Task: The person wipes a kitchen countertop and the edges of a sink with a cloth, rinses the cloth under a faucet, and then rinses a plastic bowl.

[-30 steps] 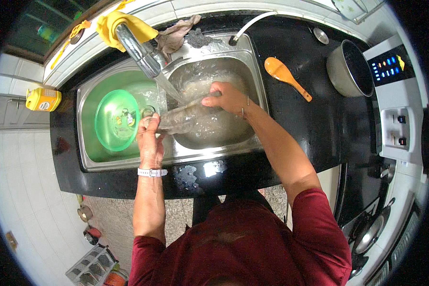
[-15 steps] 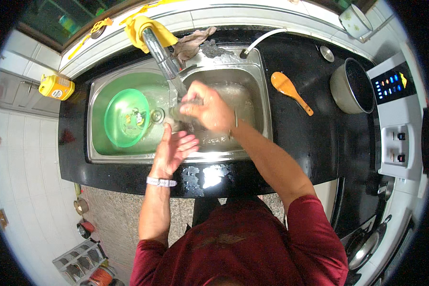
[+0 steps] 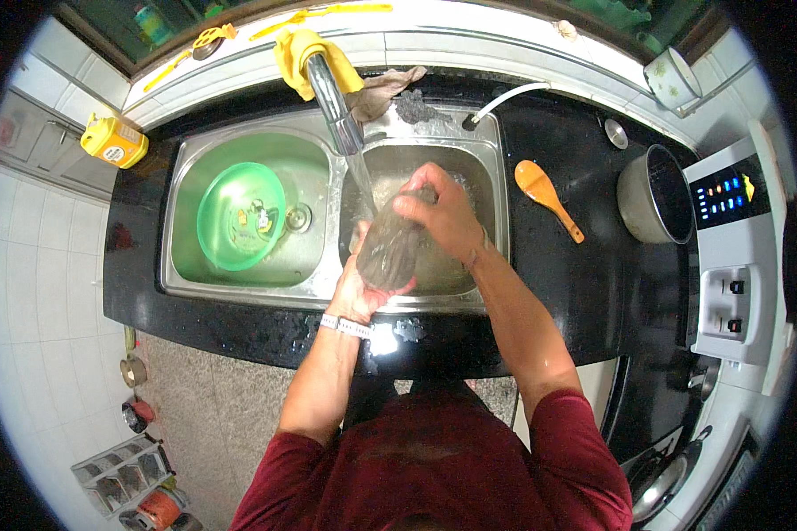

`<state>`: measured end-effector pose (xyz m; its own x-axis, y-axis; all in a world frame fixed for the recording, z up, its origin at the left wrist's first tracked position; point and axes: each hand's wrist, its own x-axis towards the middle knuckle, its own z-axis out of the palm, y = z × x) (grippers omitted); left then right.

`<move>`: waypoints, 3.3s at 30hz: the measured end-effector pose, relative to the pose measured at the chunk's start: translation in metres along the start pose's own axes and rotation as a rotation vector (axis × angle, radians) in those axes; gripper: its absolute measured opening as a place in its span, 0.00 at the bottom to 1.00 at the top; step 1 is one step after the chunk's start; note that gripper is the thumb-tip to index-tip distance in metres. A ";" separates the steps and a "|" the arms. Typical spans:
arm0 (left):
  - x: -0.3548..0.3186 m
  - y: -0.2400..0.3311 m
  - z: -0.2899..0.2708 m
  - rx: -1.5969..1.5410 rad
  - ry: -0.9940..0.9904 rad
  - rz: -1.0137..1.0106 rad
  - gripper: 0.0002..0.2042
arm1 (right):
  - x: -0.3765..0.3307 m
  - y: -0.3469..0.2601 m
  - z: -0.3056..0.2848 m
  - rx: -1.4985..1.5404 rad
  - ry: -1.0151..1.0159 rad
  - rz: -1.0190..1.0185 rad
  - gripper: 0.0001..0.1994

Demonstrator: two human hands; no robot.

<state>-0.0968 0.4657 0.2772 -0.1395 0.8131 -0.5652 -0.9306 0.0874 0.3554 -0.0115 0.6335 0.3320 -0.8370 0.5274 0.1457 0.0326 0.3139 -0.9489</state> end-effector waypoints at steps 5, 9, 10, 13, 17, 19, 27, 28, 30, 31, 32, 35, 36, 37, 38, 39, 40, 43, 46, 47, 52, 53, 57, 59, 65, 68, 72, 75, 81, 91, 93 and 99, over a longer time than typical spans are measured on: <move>-0.023 0.003 0.030 -0.224 -0.238 0.135 0.37 | -0.014 0.066 0.024 0.774 -0.096 0.588 0.18; -0.019 0.002 0.047 -0.348 -0.175 0.136 0.37 | -0.048 0.100 0.056 1.707 -0.158 0.561 0.38; -0.018 -0.001 0.044 -0.328 -0.213 0.155 0.38 | -0.039 0.076 0.061 1.688 -0.139 0.514 0.36; -0.020 -0.008 0.030 -0.315 -0.300 0.074 0.42 | -0.006 0.013 0.054 1.464 -0.139 0.455 0.30; -0.018 0.003 0.014 -0.157 -0.407 0.032 0.42 | 0.026 0.036 0.042 0.941 -0.123 0.467 0.22; -0.016 0.014 0.011 0.132 -0.253 0.073 0.37 | 0.039 0.029 0.047 0.656 -0.061 0.408 0.20; 0.023 0.027 0.014 1.294 0.573 0.293 0.19 | 0.056 0.079 0.082 -0.385 -0.076 0.310 0.32; 0.030 0.016 -0.009 1.075 0.482 0.366 0.18 | 0.052 0.076 0.081 -0.221 -0.110 0.315 0.33; 0.016 0.023 -0.017 0.407 0.227 0.110 0.18 | 0.045 0.077 0.064 0.101 -0.172 0.327 0.35; 0.005 0.026 -0.016 0.072 0.102 -0.010 0.19 | 0.038 0.076 0.055 0.375 -0.224 0.355 0.35; -0.005 0.024 -0.004 -0.088 0.033 -0.049 0.22 | 0.032 0.075 0.043 0.642 -0.268 0.377 0.36; -0.015 0.008 0.003 -0.412 -0.176 -0.133 0.23 | 0.015 0.044 0.046 1.160 -0.293 0.389 0.29; -0.014 0.006 0.002 -0.403 -0.251 -0.156 0.25 | 0.013 0.037 0.048 1.284 -0.281 0.386 0.25; -0.015 0.006 0.003 -0.372 -0.249 -0.113 0.26 | 0.014 0.040 0.050 1.245 -0.267 0.398 0.24; -0.018 0.007 0.007 -0.341 -0.246 -0.072 0.27 | 0.017 0.046 0.052 1.205 -0.253 0.410 0.23; -0.018 0.009 0.008 -0.309 -0.244 -0.032 0.28 | 0.021 0.050 0.053 1.165 -0.237 0.421 0.22; -0.017 0.010 0.006 -0.331 -0.356 -0.059 0.30 | 0.025 0.047 0.054 1.091 -0.199 0.434 0.20; -0.020 0.019 0.006 -0.104 -0.299 0.020 0.24 | 0.036 0.039 0.059 0.823 -0.102 0.449 0.14; -0.003 0.032 0.006 0.415 -0.088 0.025 0.18 | 0.045 0.053 0.064 0.427 -0.033 0.388 0.13; 0.002 0.032 0.003 0.597 -0.044 0.044 0.17 | 0.049 0.066 0.068 0.266 -0.010 0.341 0.13; 0.028 0.015 -0.012 1.182 0.423 0.248 0.22 | 0.044 0.076 0.083 -0.333 0.010 0.264 0.16; 0.030 0.010 -0.012 1.256 0.487 0.229 0.22 | 0.038 0.078 0.086 -0.329 0.025 0.280 0.18; 0.017 0.006 0.006 0.787 0.395 0.249 0.24 | 0.046 0.099 0.080 -0.092 -0.088 0.055 0.19; -0.006 0.015 0.006 0.439 0.349 0.182 0.19 | 0.072 0.065 0.070 -0.140 -0.020 0.096 0.17; -0.028 0.012 -0.012 -0.092 0.179 -0.006 0.15 | 0.128 0.066 0.031 -0.397 0.101 0.008 0.16; -0.039 0.012 -0.005 -0.189 0.180 0.003 0.16 | 0.140 0.060 0.030 -0.113 0.162 0.127 0.18; -0.050 0.008 0.007 -0.359 0.060 0.011 0.18 | 0.123 0.051 0.014 0.393 -0.142 0.288 0.15; -0.050 -0.004 0.025 -0.436 -0.071 -0.024 0.20 | 0.075 0.073 0.023 0.422 -0.477 0.069 0.27; -0.041 -0.037 0.049 -0.553 -0.334 -0.115 0.25 | -0.028 0.022 0.055 1.638 -0.325 0.142 0.29; -0.051 -0.022 0.089 -0.068 -0.618 0.142 0.30 | -0.002 -0.041 -0.010 0.917 -0.145 0.271 0.12; -0.054 -0.013 0.096 0.045 -0.510 0.114 0.22 | 0.001 -0.051 -0.013 0.817 -0.123 0.336 0.13; -0.040 -0.021 0.094 0.417 -0.204 0.182 0.13 | 0.000 -0.034 -0.011 0.368 -0.140 0.323 0.10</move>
<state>-0.0393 0.4856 0.3626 -0.1796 0.9288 -0.3241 -0.6766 0.1226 0.7261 -0.0069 0.6316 0.3673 -0.8822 0.4326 -0.1860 0.1282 -0.1595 -0.9788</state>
